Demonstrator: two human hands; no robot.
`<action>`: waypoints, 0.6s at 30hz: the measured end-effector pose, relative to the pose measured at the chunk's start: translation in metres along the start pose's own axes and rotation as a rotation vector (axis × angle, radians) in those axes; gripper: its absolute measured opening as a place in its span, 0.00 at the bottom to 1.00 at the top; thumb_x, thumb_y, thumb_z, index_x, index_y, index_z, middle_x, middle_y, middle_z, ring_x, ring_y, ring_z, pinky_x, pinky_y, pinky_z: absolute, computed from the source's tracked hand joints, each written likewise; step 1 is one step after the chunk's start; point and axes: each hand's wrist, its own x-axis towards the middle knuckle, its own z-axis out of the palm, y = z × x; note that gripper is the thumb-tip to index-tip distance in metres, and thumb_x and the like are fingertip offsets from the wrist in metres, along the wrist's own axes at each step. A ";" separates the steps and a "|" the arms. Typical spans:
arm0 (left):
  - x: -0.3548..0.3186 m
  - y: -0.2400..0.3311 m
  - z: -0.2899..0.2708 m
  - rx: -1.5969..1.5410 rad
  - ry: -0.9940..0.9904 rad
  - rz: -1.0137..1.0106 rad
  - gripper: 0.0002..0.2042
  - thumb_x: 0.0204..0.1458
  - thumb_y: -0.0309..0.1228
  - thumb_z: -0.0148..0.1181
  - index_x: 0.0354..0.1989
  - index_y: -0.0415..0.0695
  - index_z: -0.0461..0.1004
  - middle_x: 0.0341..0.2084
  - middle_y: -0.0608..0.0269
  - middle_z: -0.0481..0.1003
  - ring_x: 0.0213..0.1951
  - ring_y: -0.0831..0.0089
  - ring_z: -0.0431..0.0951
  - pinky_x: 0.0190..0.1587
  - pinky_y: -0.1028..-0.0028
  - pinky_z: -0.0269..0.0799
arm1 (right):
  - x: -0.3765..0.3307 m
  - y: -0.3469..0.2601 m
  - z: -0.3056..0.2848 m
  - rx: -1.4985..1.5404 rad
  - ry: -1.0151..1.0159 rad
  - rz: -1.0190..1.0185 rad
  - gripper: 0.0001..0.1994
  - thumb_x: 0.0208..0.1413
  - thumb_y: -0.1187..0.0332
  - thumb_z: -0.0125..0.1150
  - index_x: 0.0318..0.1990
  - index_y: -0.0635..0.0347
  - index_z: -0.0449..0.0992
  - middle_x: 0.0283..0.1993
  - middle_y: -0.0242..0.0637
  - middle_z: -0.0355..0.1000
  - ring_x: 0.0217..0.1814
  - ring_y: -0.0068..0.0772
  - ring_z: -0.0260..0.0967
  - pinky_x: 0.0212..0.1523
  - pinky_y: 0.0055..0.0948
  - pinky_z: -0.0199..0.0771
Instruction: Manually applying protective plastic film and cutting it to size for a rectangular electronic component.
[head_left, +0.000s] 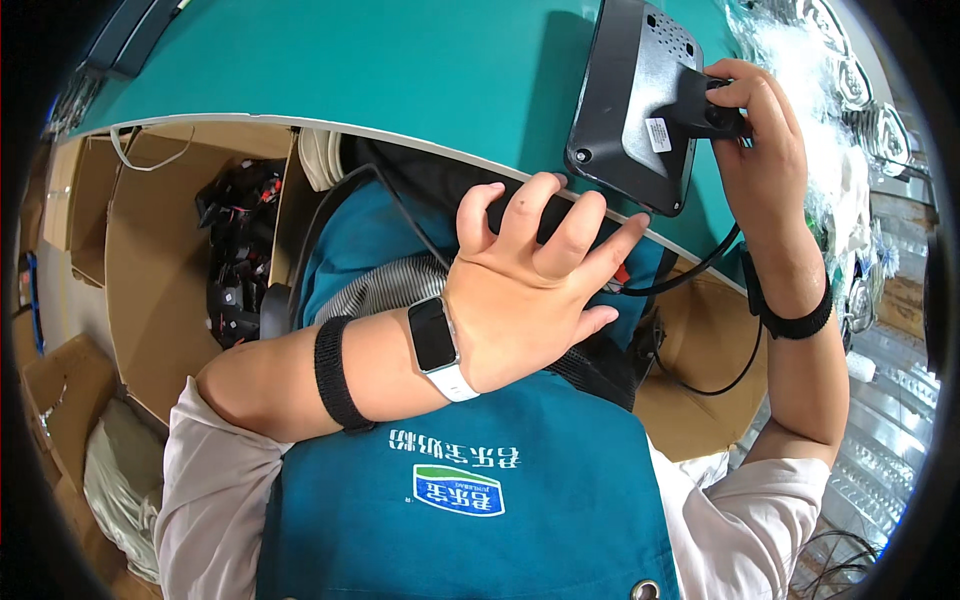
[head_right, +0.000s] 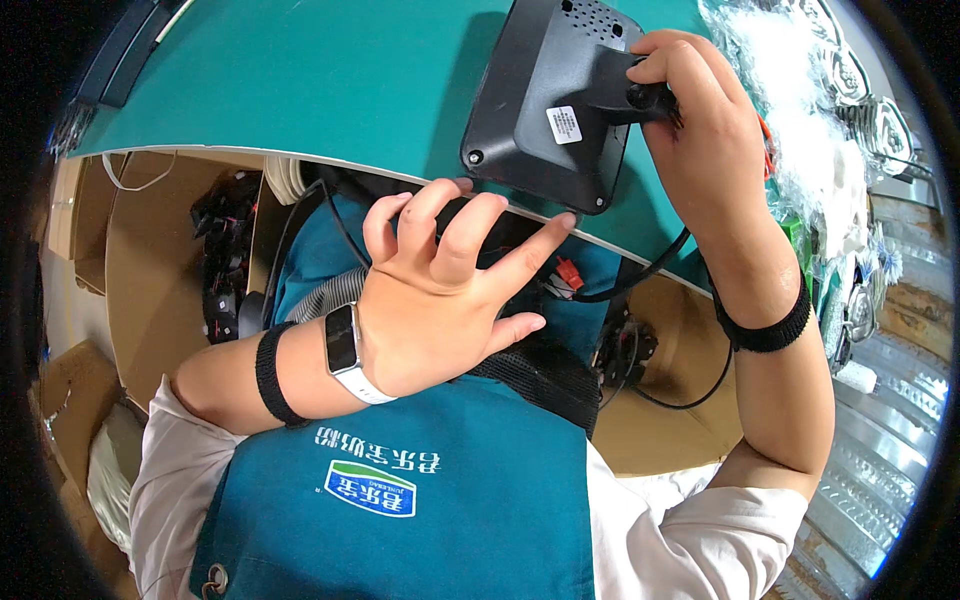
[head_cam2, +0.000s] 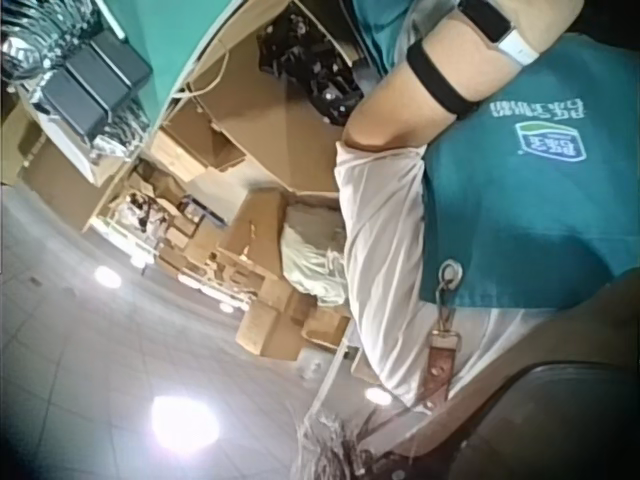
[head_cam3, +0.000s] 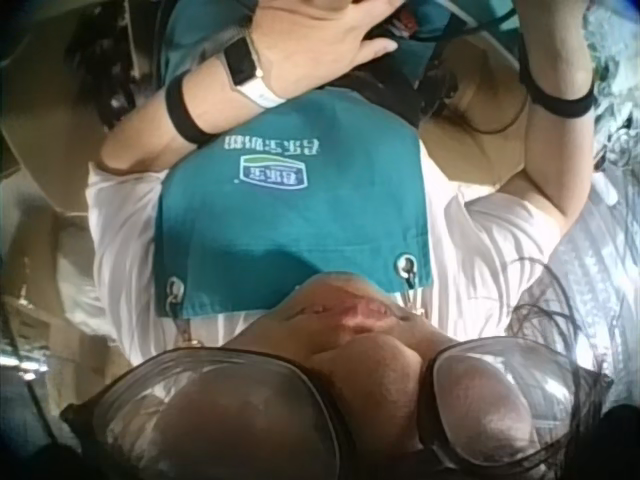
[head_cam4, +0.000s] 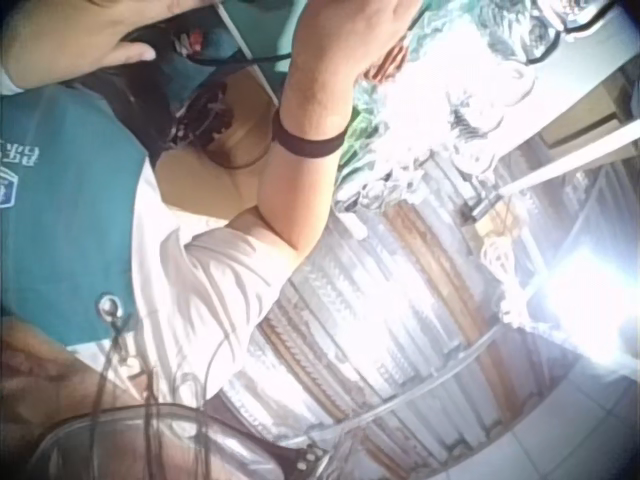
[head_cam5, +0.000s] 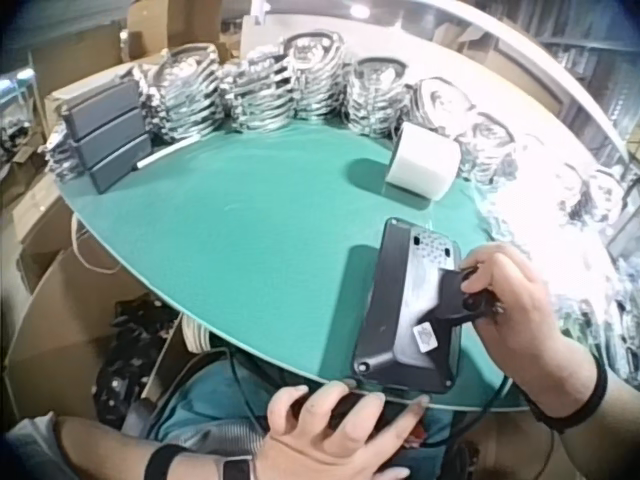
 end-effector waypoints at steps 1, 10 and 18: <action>0.000 0.000 0.000 0.000 -0.001 -0.003 0.35 0.36 0.51 0.72 0.59 0.67 0.71 0.53 0.64 0.56 0.57 0.58 0.53 0.58 0.54 0.47 | 0.001 0.000 0.001 0.002 -0.002 -0.001 0.20 0.36 0.91 0.56 0.39 0.62 0.69 0.48 0.40 0.73 0.48 0.46 0.73 0.44 0.32 0.75; -0.001 -0.003 0.000 -0.016 -0.001 0.000 0.36 0.35 0.49 0.73 0.59 0.67 0.70 0.53 0.64 0.56 0.57 0.58 0.53 0.58 0.53 0.47 | 0.005 -0.001 0.006 0.025 -0.044 -0.017 0.20 0.36 0.91 0.56 0.39 0.62 0.69 0.48 0.41 0.72 0.46 0.48 0.72 0.43 0.32 0.74; -0.001 -0.002 0.000 -0.033 -0.014 0.004 0.35 0.36 0.48 0.72 0.59 0.66 0.70 0.54 0.63 0.57 0.59 0.57 0.53 0.58 0.52 0.46 | 0.005 0.000 0.009 -0.012 -0.069 -0.006 0.19 0.37 0.91 0.56 0.38 0.63 0.68 0.48 0.41 0.72 0.45 0.48 0.73 0.43 0.33 0.74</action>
